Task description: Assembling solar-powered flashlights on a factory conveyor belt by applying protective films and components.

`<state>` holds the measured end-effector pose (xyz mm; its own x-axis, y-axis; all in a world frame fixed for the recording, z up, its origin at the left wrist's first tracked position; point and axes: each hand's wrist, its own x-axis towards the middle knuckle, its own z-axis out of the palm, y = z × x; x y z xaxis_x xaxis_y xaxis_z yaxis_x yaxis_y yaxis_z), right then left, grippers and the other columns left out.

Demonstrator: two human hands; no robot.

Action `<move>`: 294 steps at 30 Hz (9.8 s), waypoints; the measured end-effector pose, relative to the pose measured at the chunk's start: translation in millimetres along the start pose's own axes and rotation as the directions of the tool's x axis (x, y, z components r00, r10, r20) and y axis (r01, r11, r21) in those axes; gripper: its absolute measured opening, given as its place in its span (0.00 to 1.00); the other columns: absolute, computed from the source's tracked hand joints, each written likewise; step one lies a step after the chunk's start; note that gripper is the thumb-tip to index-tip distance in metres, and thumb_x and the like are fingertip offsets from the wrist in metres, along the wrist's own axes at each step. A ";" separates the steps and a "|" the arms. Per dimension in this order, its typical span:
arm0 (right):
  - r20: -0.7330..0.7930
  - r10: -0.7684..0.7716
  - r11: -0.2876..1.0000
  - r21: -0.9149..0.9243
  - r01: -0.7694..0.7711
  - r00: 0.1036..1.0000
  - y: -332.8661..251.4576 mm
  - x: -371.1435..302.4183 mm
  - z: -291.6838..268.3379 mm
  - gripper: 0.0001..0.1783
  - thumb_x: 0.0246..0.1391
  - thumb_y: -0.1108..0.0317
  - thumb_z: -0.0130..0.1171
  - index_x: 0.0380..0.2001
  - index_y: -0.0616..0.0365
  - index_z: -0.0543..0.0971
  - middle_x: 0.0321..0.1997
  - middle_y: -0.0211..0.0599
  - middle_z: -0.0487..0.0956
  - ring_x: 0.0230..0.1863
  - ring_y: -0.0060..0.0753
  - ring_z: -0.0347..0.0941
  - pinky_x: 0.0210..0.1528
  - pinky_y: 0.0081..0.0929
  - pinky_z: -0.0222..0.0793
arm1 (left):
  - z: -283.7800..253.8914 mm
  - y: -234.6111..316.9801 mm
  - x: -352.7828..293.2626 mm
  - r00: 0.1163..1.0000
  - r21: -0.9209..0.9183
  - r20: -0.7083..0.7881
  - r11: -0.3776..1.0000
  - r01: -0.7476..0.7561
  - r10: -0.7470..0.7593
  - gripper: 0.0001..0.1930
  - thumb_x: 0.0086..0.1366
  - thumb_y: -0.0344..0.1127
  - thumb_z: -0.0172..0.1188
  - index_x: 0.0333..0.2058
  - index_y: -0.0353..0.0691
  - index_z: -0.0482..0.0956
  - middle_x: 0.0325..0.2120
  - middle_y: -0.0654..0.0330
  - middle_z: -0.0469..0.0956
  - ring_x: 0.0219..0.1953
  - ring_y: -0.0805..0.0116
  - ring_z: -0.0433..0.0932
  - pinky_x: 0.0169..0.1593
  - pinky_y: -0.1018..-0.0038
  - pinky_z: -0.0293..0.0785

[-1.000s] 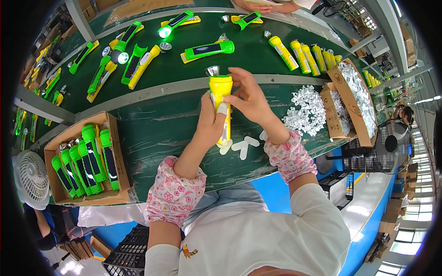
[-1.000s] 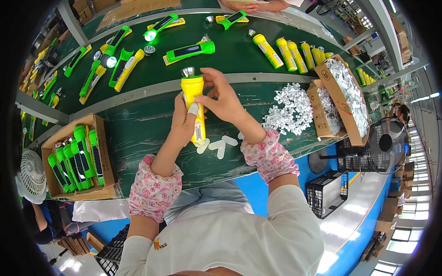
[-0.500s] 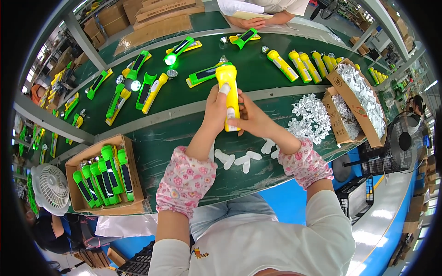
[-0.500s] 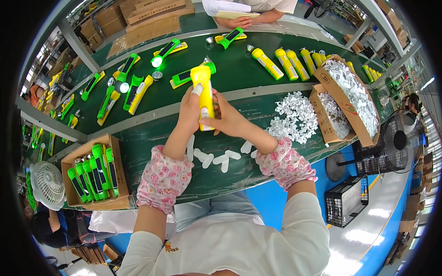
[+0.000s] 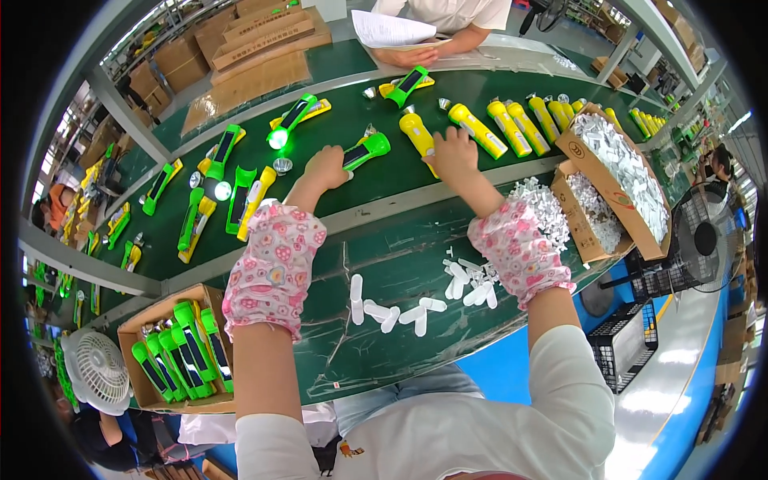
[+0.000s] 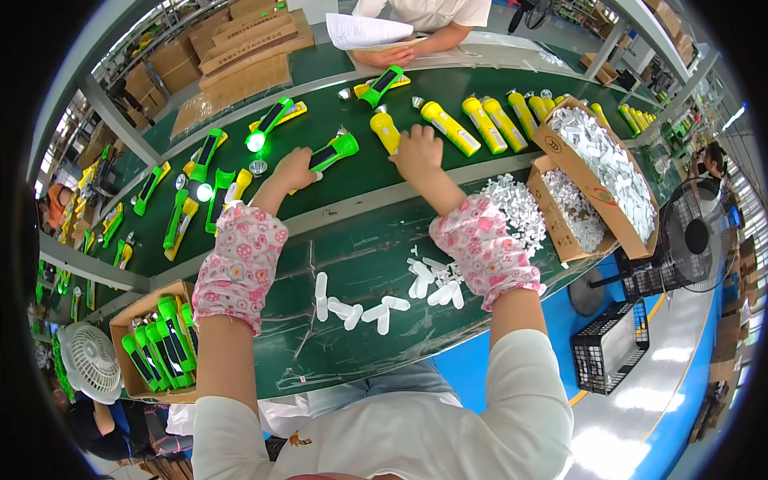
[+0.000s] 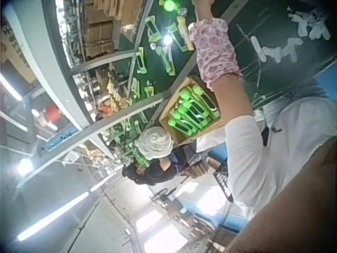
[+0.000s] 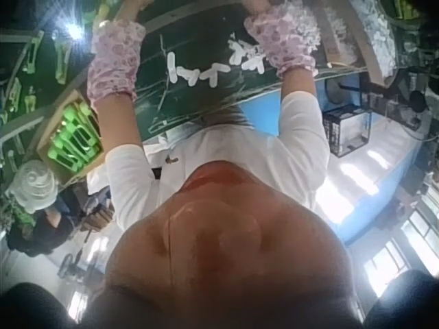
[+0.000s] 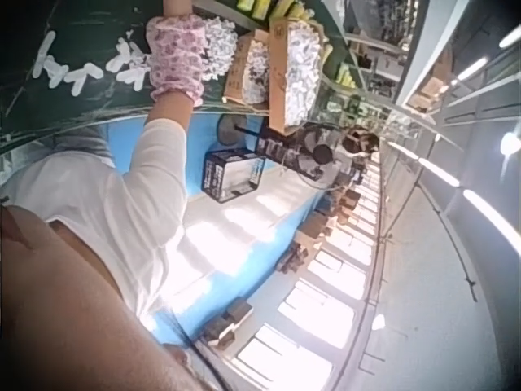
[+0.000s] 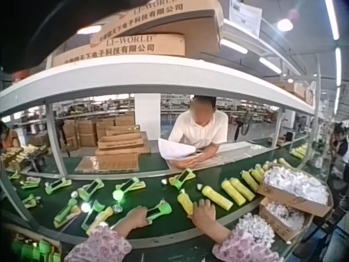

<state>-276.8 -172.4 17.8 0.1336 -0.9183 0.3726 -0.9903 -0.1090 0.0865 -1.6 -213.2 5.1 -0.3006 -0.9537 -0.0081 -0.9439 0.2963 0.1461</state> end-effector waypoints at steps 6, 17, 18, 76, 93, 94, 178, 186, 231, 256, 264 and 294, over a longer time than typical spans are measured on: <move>0.290 -0.310 0.630 0.776 -0.033 0.905 -40.6 -44.0 -30.7 0.22 0.50 0.55 0.64 0.41 0.62 0.77 0.34 0.46 0.78 0.41 0.46 0.77 0.39 0.40 0.73 | -36.2 19.7 -52.7 0.940 -0.772 0.333 0.551 0.317 -0.075 0.21 0.54 0.37 0.67 0.41 0.29 0.71 0.32 0.51 0.76 0.24 0.61 0.80 0.26 0.64 0.76; -0.229 -0.819 0.361 0.508 0.782 0.526 -125.0 -130.5 -42.9 0.12 0.43 0.70 0.58 0.34 0.51 0.81 0.40 0.33 0.73 0.44 0.39 0.69 0.43 0.35 0.71 | -48.5 -15.8 -99.6 0.899 -0.828 0.435 -0.413 0.379 -0.047 0.20 0.68 0.46 0.54 0.47 0.34 0.71 0.36 0.49 0.77 0.37 0.50 0.79 0.39 0.56 0.80; -0.210 -0.814 0.405 0.464 0.788 0.542 -124.6 -135.0 -38.6 0.11 0.43 0.68 0.57 0.33 0.51 0.80 0.38 0.32 0.72 0.42 0.37 0.69 0.42 0.34 0.71 | -42.3 -5.2 -114.1 0.931 -0.817 0.362 -0.497 0.293 -0.047 0.18 0.69 0.45 0.51 0.47 0.36 0.70 0.38 0.48 0.77 0.38 0.48 0.79 0.40 0.52 0.80; -0.117 -0.258 0.352 0.913 0.206 0.959 -100.8 -144.3 -81.5 0.20 0.64 0.66 0.47 0.54 0.66 0.70 0.42 0.51 0.72 0.42 0.48 0.70 0.48 0.34 0.67 | 13.8 77.7 -195.1 0.973 -0.651 0.116 -0.755 -0.078 -0.200 0.17 0.74 0.43 0.41 0.55 0.41 0.65 0.48 0.57 0.73 0.51 0.60 0.73 0.57 0.61 0.68; -0.094 -0.193 0.442 0.880 0.172 0.977 -112.8 -170.1 -73.7 0.28 0.58 0.72 0.51 0.63 0.56 0.65 0.42 0.46 0.66 0.41 0.40 0.67 0.46 0.31 0.67 | 25.8 90.7 -195.9 0.985 -0.788 -0.057 -0.599 -0.145 -0.163 0.22 0.55 0.22 0.48 0.51 0.38 0.64 0.44 0.58 0.72 0.49 0.64 0.73 0.53 0.66 0.70; -0.113 -0.180 0.464 0.866 0.185 0.977 -113.6 -171.9 -73.4 0.29 0.57 0.72 0.53 0.63 0.55 0.66 0.42 0.46 0.65 0.40 0.40 0.67 0.44 0.30 0.67 | 26.8 92.5 -195.8 0.986 -0.712 -0.070 -0.684 -0.157 -0.153 0.22 0.56 0.24 0.48 0.52 0.39 0.63 0.45 0.57 0.71 0.51 0.62 0.72 0.55 0.64 0.69; -0.122 -0.054 0.935 -0.355 0.007 0.991 143.2 216.1 109.5 0.28 0.56 0.67 0.52 0.61 0.39 0.64 0.60 0.39 0.66 0.67 0.43 0.58 0.56 0.43 0.67 | 70.1 73.2 50.0 0.831 -0.895 -0.246 0.447 0.002 -0.498 0.33 0.53 0.42 0.68 0.49 0.30 0.61 0.37 0.38 0.76 0.40 0.41 0.77 0.42 0.58 0.74; 0.206 -0.185 0.864 -0.432 0.259 0.961 114.5 278.1 128.5 0.17 0.57 0.67 0.51 0.51 0.42 0.74 0.62 0.27 0.69 0.72 0.32 0.52 0.65 0.57 0.52 | 65.2 69.1 47.4 0.767 -0.859 -0.418 0.486 -0.160 -0.486 0.36 0.45 0.38 0.74 0.49 0.29 0.64 0.43 0.44 0.64 0.45 0.44 0.65 0.48 0.56 0.66; 0.350 -0.245 0.757 0.652 -0.047 0.904 19.1 -179.4 -68.9 0.13 0.40 0.72 0.69 0.32 0.54 0.80 0.31 0.36 0.74 0.38 0.39 0.70 0.40 0.34 0.68 | 30.3 99.0 -208.3 0.986 -0.407 -0.133 -0.913 0.039 0.102 0.28 0.71 0.55 0.41 0.62 0.44 0.60 0.58 0.55 0.67 0.61 0.52 0.66 0.64 0.44 0.59; -0.265 -0.262 0.655 0.657 0.373 0.928 -103.9 -147.3 -149.4 0.37 0.46 0.64 0.69 0.60 0.57 0.68 0.43 0.44 0.71 0.40 0.41 0.71 0.45 0.34 0.69 | 14.2 94.7 -214.3 0.975 -0.618 -0.161 -0.755 -0.218 -0.150 0.22 0.68 0.37 0.52 0.57 0.42 0.58 0.48 0.58 0.70 0.53 0.64 0.70 0.59 0.62 0.66; 0.198 -0.392 0.428 0.904 -0.013 0.898 -105.7 -141.0 -109.7 0.26 0.57 0.67 0.58 0.59 0.60 0.69 0.40 0.38 0.70 0.36 0.30 0.68 0.38 0.21 0.66 | 13.7 91.9 -212.7 0.932 -0.588 -0.032 -0.747 -0.310 -0.361 0.16 0.72 0.38 0.44 0.54 0.41 0.60 0.47 0.57 0.69 0.50 0.66 0.71 0.55 0.66 0.69; -0.110 -0.496 0.507 0.768 0.390 0.861 -135.3 -162.9 -93.0 0.29 0.59 0.69 0.52 0.64 0.51 0.64 0.48 0.45 0.65 0.38 0.42 0.72 0.40 0.32 0.71 | 7.1 52.3 -217.3 0.891 -0.782 -0.146 -0.501 -0.371 -0.431 0.16 0.68 0.36 0.53 0.49 0.30 0.69 0.43 0.51 0.75 0.47 0.59 0.77 0.53 0.63 0.74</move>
<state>-161.0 27.2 31.3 0.6105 -0.6953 0.3793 -0.4802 -0.7058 -0.5208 13.4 9.9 7.4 0.1589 -0.9845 0.0742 0.6916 0.1646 0.7033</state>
